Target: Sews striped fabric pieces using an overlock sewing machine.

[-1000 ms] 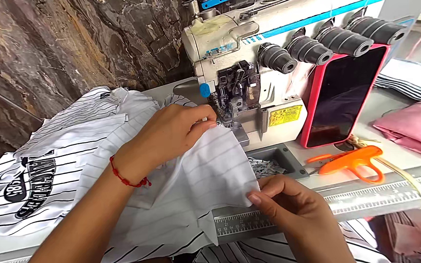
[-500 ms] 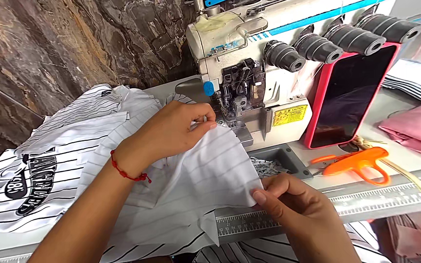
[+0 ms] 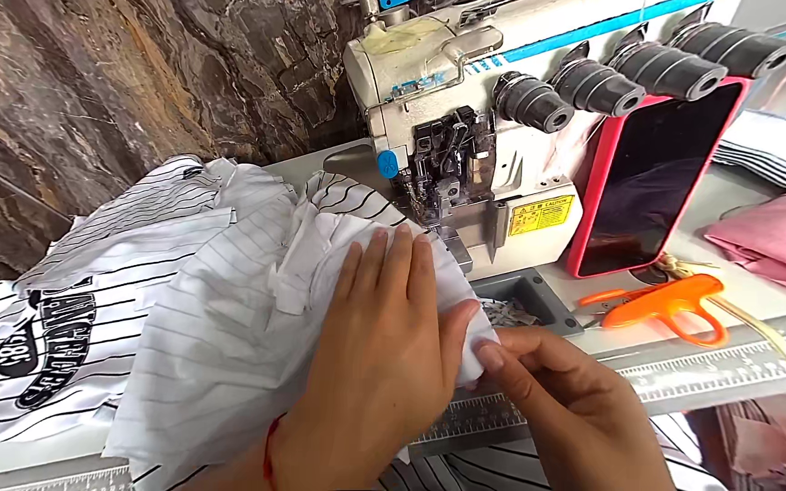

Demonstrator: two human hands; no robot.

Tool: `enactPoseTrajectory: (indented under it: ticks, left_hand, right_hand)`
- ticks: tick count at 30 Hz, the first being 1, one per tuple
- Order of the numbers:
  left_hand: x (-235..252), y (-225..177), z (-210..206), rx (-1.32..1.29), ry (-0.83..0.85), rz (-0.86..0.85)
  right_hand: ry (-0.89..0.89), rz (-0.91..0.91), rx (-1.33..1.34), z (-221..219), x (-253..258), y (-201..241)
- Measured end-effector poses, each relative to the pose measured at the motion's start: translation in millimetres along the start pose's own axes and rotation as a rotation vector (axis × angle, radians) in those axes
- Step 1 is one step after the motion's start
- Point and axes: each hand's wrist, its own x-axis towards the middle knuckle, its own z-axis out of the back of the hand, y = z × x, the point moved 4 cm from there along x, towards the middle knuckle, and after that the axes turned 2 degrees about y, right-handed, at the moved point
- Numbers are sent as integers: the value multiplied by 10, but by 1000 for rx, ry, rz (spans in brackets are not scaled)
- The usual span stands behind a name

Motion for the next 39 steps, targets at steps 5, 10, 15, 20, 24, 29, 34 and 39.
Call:
enactPoseTrajectory:
  ticks: [5,10,15,20,24,29,34,39]
  left_hand:
    - [85,69,-45,-144,-109,2]
    - [93,119,-49,-210,-142,8]
    - [107,176,-62,-224,-134,-13]
    - [50,282,-16,-256,-79,-63]
    - [-273,121,93,-215,-113,-68]
    - [-167,336,35,-316,-68,-127]
    - [171,631,-34,-386,69,-158]
    - [453,833,-127,-393,214,-156]
  right_hand:
    - [-48,80,-17,-52,53,15]
    - [-45,155,-80,-61,44,8]
    - [-24,177,-123,-79,89,11]
    - [1,223,-154,-99,156,14]
    - [19,249,-223,-55,121,11]
    - [-29,366,-403,-65,299,-39]
    - [-66,388,-832,-98,525,90]
    - [-7,398,-1034,-194,443,190]
